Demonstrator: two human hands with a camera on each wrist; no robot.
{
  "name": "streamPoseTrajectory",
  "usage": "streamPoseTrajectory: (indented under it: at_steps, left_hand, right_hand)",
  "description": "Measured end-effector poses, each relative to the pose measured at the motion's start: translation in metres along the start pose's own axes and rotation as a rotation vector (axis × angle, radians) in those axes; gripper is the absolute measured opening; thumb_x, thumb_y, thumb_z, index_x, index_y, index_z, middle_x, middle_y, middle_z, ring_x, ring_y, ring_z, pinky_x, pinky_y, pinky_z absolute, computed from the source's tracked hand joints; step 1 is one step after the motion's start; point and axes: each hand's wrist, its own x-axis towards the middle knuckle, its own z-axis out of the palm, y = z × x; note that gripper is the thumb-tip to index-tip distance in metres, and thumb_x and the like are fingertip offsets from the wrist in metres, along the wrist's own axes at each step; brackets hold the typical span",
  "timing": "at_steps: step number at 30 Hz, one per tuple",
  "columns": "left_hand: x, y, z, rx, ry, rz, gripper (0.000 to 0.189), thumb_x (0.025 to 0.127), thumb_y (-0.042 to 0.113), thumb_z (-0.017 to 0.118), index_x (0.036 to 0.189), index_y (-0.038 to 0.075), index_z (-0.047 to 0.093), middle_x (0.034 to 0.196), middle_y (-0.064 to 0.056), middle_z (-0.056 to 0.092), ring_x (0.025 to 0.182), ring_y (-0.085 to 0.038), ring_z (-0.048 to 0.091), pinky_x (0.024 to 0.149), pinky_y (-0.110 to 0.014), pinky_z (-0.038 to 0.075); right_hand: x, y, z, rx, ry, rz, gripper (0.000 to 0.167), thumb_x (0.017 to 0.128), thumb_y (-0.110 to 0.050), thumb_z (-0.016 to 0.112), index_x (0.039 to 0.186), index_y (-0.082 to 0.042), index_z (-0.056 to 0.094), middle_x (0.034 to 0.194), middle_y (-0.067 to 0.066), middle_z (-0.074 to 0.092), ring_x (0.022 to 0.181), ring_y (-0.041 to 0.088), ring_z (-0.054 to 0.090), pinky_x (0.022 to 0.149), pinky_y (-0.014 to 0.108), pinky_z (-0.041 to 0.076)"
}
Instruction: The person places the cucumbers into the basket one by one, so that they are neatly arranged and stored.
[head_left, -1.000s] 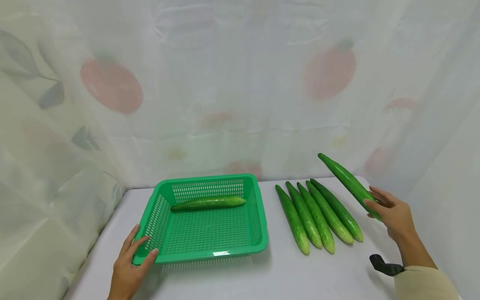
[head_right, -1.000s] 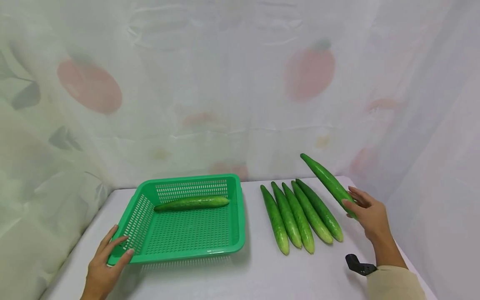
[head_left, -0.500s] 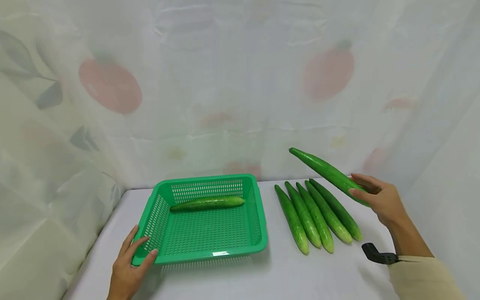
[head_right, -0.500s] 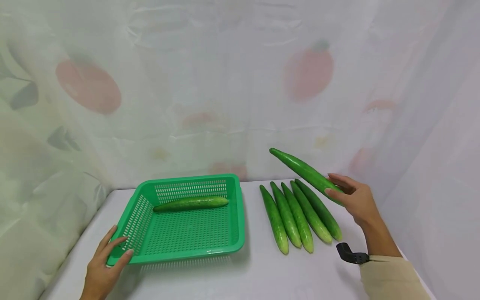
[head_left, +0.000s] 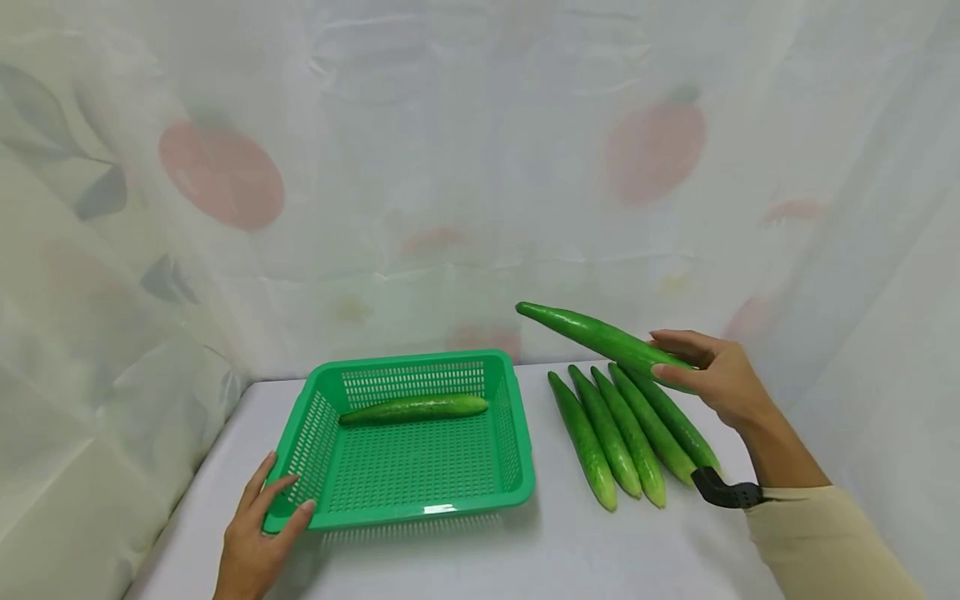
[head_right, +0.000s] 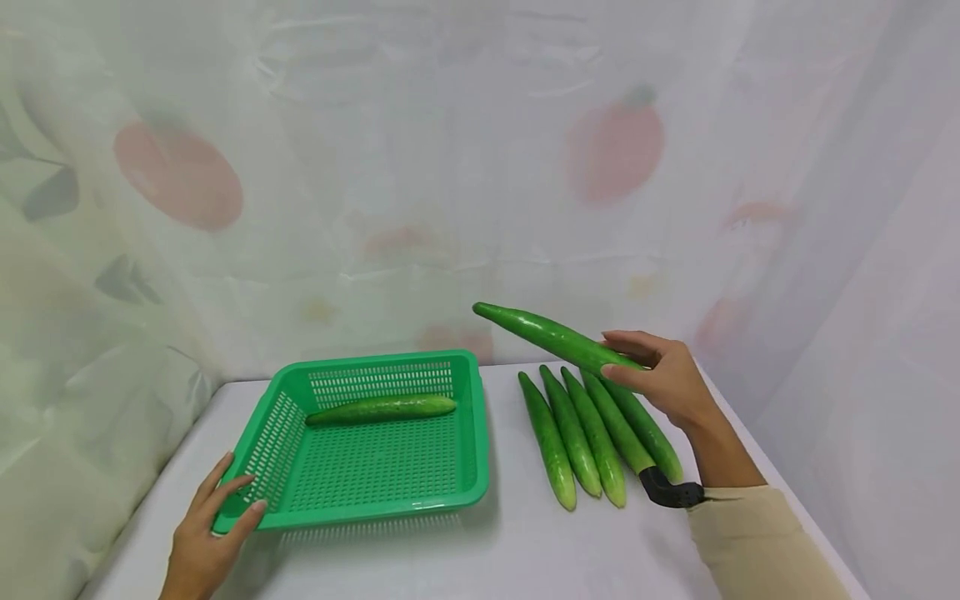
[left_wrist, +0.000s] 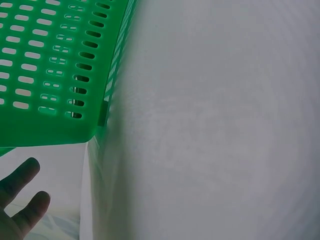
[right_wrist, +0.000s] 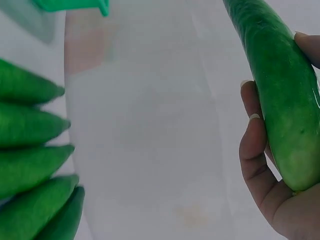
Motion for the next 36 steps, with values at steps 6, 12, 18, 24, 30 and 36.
streamPoseTrajectory:
  at_steps: [6,12,18,24,30,36]
  left_hand:
    - [0.0,-0.001,0.001,0.001,0.008,0.003,0.045,0.087,0.027,0.074,0.127,0.01,0.061,0.155,0.007,0.027,0.138,-0.004,0.022,0.104,-0.028,0.026]
    - [0.0,-0.001,0.001,0.003,0.027,0.004,0.044,0.086,0.025,0.075,0.126,0.011,0.062,0.154,0.006,0.029,0.137,-0.004,0.023,0.103,-0.022,0.025]
    - [0.0,0.001,0.001,-0.016,0.013,-0.009,0.045,0.087,0.026,0.075,0.127,0.01,0.061,0.155,0.006,0.027,0.139,-0.007,0.022,0.105,-0.036,0.026]
    - [0.0,0.001,0.001,-0.021,-0.003,-0.01,0.045,0.087,0.028,0.074,0.127,0.01,0.061,0.155,0.005,0.027,0.139,-0.007,0.021,0.105,-0.038,0.027]
    - [0.001,0.0,0.002,-0.014,0.005,0.006,0.044,0.087,0.025,0.075,0.126,0.01,0.061,0.155,0.004,0.027,0.139,-0.007,0.021,0.105,-0.032,0.025]
    - [0.001,-0.001,0.002,-0.003,0.006,0.005,0.044,0.087,0.026,0.075,0.126,0.01,0.061,0.155,0.005,0.027,0.139,-0.012,0.022,0.105,-0.03,0.024]
  right_hand:
    - [0.016,-0.009,0.02,0.049,-0.072,-0.044,0.044,0.088,-0.001,0.069,0.131,-0.003,0.059,0.122,0.002,0.063,0.112,0.009,0.056,0.079,0.026,0.051]
    - [0.034,-0.017,0.045,0.079,-0.147,-0.039,0.045,0.087,-0.005,0.072,0.13,0.0,0.059,0.124,0.013,0.062,0.109,0.016,0.06,0.079,0.031,0.052]
    - [0.047,-0.026,0.068,0.092,-0.209,-0.041,0.045,0.085,-0.008,0.075,0.128,-0.005,0.061,0.121,0.01,0.064,0.109,0.023,0.06,0.078,0.035,0.052]
    - [0.057,-0.028,0.089,0.099,-0.255,-0.042,0.045,0.084,-0.011,0.076,0.127,-0.008,0.063,0.12,0.007,0.065,0.11,0.022,0.06,0.081,0.036,0.051]
    - [0.067,-0.029,0.113,0.095,-0.305,-0.062,0.045,0.085,-0.014,0.076,0.127,-0.01,0.063,0.12,0.005,0.064,0.113,0.02,0.057,0.084,0.039,0.05]
    - [0.081,-0.032,0.141,0.089,-0.376,-0.07,0.045,0.085,-0.019,0.077,0.128,-0.013,0.063,0.121,0.0,0.064,0.113,0.016,0.057,0.087,0.04,0.048]
